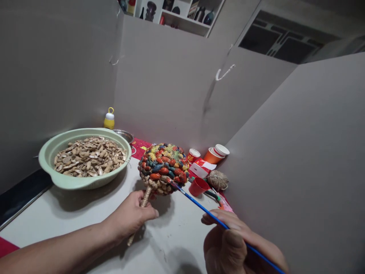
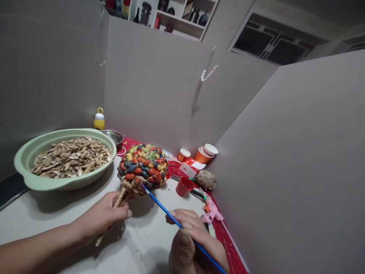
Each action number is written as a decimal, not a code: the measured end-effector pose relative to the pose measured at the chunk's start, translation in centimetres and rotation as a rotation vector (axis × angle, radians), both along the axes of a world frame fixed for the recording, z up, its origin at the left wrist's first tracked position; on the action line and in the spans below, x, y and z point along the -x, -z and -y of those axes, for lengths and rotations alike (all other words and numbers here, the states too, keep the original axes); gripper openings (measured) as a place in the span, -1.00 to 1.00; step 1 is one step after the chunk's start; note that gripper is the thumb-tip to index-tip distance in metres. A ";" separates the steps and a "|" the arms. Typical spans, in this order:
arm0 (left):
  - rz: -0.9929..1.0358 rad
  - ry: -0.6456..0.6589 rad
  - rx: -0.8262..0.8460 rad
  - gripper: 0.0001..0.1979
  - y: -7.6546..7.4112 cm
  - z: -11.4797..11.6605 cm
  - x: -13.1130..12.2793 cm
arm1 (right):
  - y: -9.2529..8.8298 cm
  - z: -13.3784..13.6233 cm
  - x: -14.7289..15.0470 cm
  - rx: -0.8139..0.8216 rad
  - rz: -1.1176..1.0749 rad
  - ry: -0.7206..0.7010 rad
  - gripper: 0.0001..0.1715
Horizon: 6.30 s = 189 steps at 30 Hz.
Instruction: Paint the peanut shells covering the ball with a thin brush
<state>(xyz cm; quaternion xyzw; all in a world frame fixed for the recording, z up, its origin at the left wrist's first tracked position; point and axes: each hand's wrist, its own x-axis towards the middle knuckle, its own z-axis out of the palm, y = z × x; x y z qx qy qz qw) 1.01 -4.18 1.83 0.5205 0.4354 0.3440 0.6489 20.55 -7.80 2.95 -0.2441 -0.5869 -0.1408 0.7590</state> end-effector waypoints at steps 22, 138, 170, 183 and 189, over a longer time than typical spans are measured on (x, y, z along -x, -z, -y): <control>-0.015 -0.033 -0.097 -0.75 0.7 -0.3 0.1 | 1.1 0.2 -0.3 0.033 0.052 0.011 -0.82; 0.099 -0.272 -0.220 -0.48 -1.2 -0.2 -0.7 | -1.3 1.7 -2.8 0.127 0.269 0.211 -0.79; -0.001 -0.327 -0.172 -0.56 -3.6 0.4 -0.8 | -1.1 1.0 -2.6 0.034 0.177 0.156 -0.61; 0.005 -0.312 -0.197 -0.57 -2.9 0.3 -0.7 | -1.6 0.7 -2.3 -0.209 0.029 0.313 -0.84; -0.001 -0.219 -0.258 -0.61 -1.7 0.2 -0.1 | -1.9 0.0 -2.1 -0.268 0.033 0.354 -0.87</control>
